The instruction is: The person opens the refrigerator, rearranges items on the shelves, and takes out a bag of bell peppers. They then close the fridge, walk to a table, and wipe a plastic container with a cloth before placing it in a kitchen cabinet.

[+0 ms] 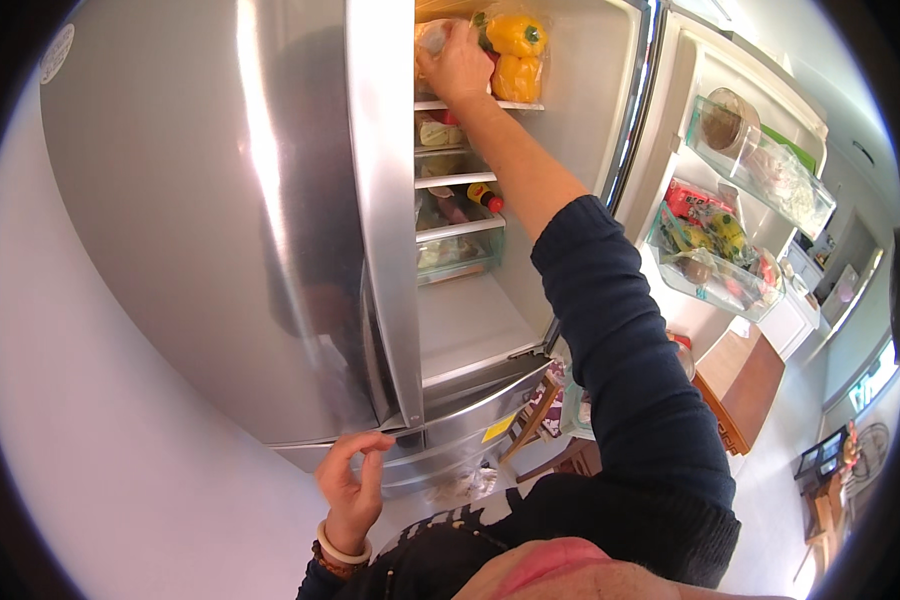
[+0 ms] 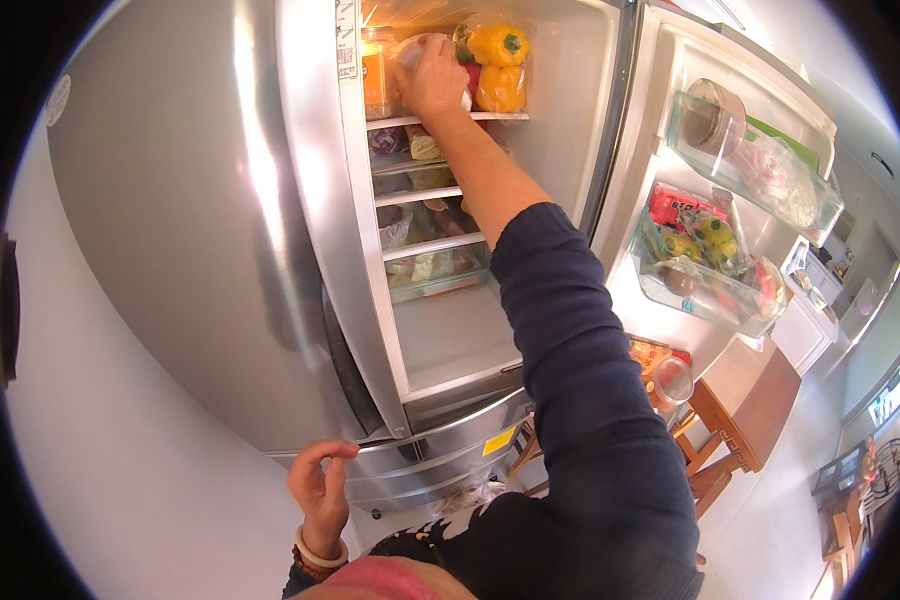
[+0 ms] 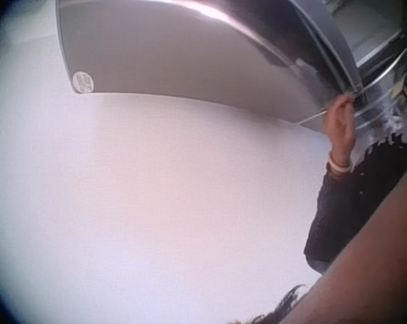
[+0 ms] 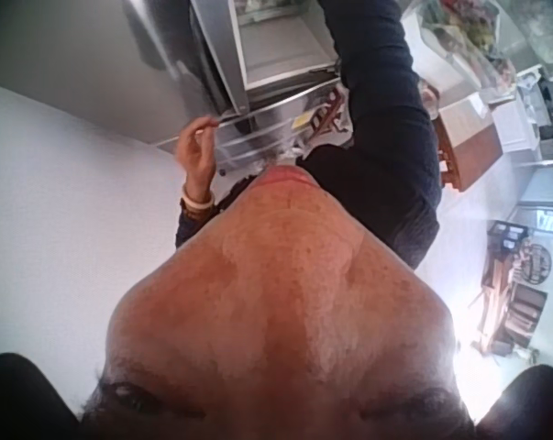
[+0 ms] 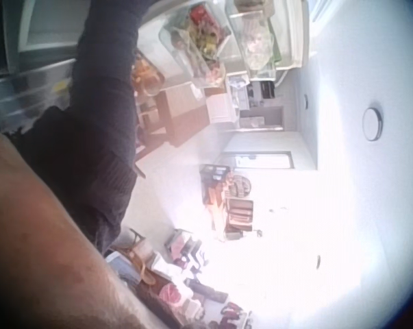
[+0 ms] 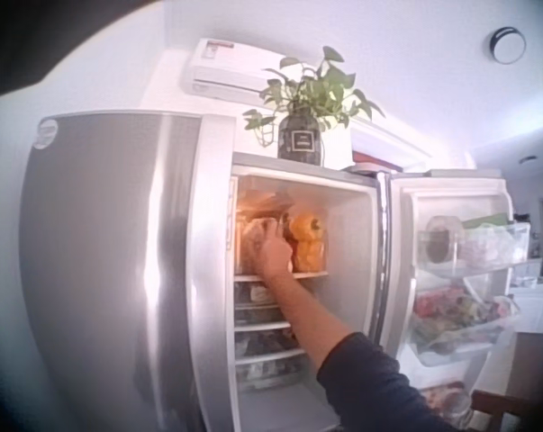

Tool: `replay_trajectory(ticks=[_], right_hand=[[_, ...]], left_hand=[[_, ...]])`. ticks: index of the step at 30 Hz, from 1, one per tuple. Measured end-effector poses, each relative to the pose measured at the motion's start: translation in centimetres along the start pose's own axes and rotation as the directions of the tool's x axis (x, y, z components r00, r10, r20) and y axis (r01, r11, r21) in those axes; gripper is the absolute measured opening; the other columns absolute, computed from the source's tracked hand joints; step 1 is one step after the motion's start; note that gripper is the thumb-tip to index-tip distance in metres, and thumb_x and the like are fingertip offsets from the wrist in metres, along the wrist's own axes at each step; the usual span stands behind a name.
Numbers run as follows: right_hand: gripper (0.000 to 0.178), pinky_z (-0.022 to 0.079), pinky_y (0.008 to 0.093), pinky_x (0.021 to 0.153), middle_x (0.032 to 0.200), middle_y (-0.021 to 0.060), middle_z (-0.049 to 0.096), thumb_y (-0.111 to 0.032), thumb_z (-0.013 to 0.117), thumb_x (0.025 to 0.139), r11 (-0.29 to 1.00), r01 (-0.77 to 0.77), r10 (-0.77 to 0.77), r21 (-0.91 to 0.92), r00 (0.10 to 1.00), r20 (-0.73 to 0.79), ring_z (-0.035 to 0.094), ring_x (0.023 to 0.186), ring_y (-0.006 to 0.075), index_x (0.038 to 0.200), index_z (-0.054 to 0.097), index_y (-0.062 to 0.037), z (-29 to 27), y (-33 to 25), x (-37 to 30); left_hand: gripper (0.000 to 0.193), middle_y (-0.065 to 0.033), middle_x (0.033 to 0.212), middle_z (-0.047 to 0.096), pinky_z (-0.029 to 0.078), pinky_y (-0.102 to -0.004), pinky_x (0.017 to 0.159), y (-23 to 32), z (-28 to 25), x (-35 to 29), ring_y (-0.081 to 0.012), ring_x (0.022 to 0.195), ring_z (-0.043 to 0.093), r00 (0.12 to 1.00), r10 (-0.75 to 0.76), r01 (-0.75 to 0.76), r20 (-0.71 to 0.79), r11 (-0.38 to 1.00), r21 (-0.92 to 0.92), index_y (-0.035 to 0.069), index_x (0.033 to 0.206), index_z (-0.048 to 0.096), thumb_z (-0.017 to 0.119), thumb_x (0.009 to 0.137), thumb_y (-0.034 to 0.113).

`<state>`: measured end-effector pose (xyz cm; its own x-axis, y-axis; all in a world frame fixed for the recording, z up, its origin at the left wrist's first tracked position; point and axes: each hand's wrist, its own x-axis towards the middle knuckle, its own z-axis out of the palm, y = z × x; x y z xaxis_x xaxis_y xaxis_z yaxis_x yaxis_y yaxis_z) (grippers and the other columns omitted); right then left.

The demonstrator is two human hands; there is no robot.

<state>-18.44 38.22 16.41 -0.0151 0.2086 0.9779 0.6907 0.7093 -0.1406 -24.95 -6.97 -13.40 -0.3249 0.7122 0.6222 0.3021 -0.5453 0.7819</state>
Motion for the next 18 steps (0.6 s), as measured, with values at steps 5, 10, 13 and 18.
replay_trajectory(ticks=[5,10,13,18], right_hand=[[0.036,0.054,0.0458,0.081,0.118,0.0154,0.063,-0.029,0.068,0.083,0.959,0.258,-0.233,-0.118,0.954,0.191,0.066,0.1,0.0359,0.114,0.059,-0.0124,-1.3,0.9,3.0],[0.023,0.052,0.0426,0.089,0.11,0.0134,0.069,-0.024,0.062,0.086,0.962,0.26,-0.195,-0.081,0.865,0.462,0.065,0.106,0.0292,0.106,0.067,-0.0124,0.4,4.6,6.4],[0.026,0.048,0.0419,0.096,0.121,0.0124,0.065,-0.024,0.059,0.088,0.927,0.366,-0.247,-0.087,0.766,0.593,0.061,0.116,0.029,0.11,0.066,-0.0122,1.5,5.0,6.2],[0.028,0.04,0.0393,0.108,0.14,0.0116,0.054,-0.021,0.056,0.088,0.878,0.385,-0.346,-0.285,0.921,0.178,0.046,0.133,0.0318,0.112,0.066,-0.0102,0.1,2.3,0.8]], left_hand=[[0.011,-0.0128,0.092,0.067,0.049,-0.0307,0.082,-0.2,-0.5,0.0,-0.0188,0.087,0.062,0.999,0.04,-0.041,-0.003,0.999,-0.018,-0.003,0.103,0.061,0.056,0.094,0.0],[0.01,-0.0124,0.092,0.067,0.049,-0.0304,0.082,-0.4,-1.4,-0.5,-0.0187,0.087,0.062,0.999,-0.013,0.013,-0.034,1.0,0.017,-0.003,0.103,0.062,0.055,0.095,0.0],[0.011,-0.0121,0.092,0.067,0.049,-0.03,0.081,-0.7,-1.1,-0.6,-0.0183,0.086,0.063,0.999,-0.015,0.016,-0.031,1.0,0.006,-0.003,0.103,0.062,0.055,0.096,0.001],[0.012,-0.0118,0.091,0.068,0.05,-0.0301,0.081,-0.5,-0.1,-0.7,-0.0181,0.085,0.064,1.0,-0.014,0.014,0.022,1.0,-0.006,-0.004,0.104,0.062,0.056,0.096,0.002]])
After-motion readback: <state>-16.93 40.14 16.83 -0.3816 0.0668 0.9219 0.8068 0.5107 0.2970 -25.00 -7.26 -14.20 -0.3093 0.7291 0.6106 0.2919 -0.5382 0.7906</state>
